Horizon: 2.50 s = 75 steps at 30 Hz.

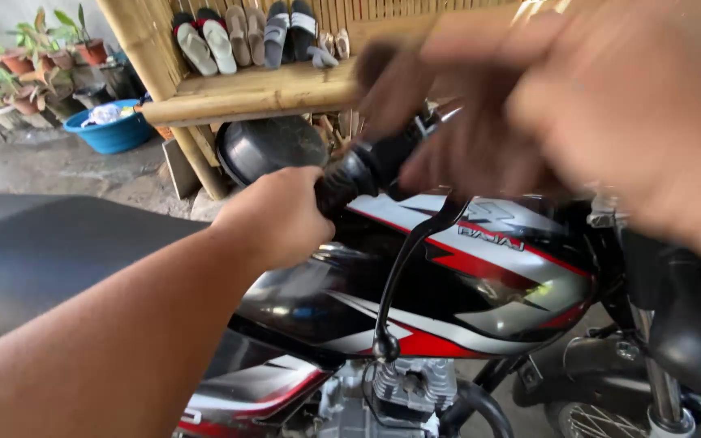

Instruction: Cleaning a motorcycle with a cloth.

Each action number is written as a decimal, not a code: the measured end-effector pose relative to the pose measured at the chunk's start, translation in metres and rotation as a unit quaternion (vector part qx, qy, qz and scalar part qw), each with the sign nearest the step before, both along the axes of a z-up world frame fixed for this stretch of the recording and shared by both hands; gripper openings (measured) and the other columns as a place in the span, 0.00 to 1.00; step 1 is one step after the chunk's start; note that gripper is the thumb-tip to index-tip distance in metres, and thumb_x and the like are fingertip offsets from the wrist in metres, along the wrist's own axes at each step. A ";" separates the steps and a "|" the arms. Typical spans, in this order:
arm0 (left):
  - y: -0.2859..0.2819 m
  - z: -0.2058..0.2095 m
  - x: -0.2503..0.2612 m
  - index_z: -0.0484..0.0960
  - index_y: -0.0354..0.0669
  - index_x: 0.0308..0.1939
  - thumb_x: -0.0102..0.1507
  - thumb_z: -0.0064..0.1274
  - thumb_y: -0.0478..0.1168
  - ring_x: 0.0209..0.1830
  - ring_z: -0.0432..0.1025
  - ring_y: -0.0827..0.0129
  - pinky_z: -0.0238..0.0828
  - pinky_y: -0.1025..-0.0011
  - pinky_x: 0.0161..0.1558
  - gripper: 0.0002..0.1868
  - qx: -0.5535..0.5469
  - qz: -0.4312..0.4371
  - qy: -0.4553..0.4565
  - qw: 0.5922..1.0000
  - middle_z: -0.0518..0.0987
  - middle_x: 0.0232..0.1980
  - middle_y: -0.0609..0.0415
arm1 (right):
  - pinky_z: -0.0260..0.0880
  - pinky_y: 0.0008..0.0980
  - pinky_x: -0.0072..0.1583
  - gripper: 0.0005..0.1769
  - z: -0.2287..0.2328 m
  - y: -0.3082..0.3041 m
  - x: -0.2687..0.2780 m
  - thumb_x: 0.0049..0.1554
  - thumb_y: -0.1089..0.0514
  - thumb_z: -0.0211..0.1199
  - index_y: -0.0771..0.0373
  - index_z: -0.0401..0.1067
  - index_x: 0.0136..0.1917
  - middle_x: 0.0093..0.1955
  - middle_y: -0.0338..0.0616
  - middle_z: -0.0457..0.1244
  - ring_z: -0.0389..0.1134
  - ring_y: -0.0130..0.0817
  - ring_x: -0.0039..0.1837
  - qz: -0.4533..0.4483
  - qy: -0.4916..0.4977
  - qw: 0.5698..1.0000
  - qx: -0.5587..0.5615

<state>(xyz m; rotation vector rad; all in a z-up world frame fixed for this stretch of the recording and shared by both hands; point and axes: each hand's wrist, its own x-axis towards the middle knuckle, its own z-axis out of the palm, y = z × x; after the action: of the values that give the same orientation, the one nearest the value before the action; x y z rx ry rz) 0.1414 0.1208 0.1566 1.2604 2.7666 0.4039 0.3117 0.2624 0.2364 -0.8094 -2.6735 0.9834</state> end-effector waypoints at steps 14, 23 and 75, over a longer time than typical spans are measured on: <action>0.002 0.002 -0.004 0.78 0.47 0.51 0.55 0.60 0.45 0.55 0.75 0.49 0.72 0.55 0.54 0.21 -0.023 0.031 -0.022 0.999 0.82 0.50 0.45 | 0.62 0.32 0.71 0.32 -0.089 -0.017 0.031 0.54 0.65 0.54 0.54 0.73 0.71 0.69 0.40 0.67 0.66 0.37 0.70 0.199 0.189 0.922 0.272; -0.001 0.013 0.009 0.79 0.49 0.50 0.57 0.56 0.44 0.51 0.78 0.51 0.74 0.54 0.53 0.17 -0.025 0.059 -0.041 0.997 0.84 0.47 0.47 | 0.54 0.45 0.68 0.43 -0.079 0.064 0.005 0.49 0.70 0.53 0.68 0.54 0.79 0.79 0.66 0.49 0.57 0.61 0.70 0.083 0.091 0.910 0.397; -0.005 0.010 0.005 0.80 0.47 0.48 0.56 0.57 0.44 0.49 0.79 0.50 0.74 0.55 0.52 0.17 0.000 0.049 -0.032 0.998 0.84 0.43 0.46 | 0.53 0.51 0.72 0.48 -0.122 0.019 0.040 0.45 0.67 0.54 0.69 0.54 0.80 0.82 0.59 0.49 0.52 0.67 0.75 0.156 0.087 0.905 0.385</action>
<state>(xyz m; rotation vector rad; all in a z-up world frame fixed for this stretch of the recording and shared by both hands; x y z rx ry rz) 0.1464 0.1163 0.1665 1.0938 2.7822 0.4446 0.3522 0.2819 0.1142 -0.1181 -2.7104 -0.0263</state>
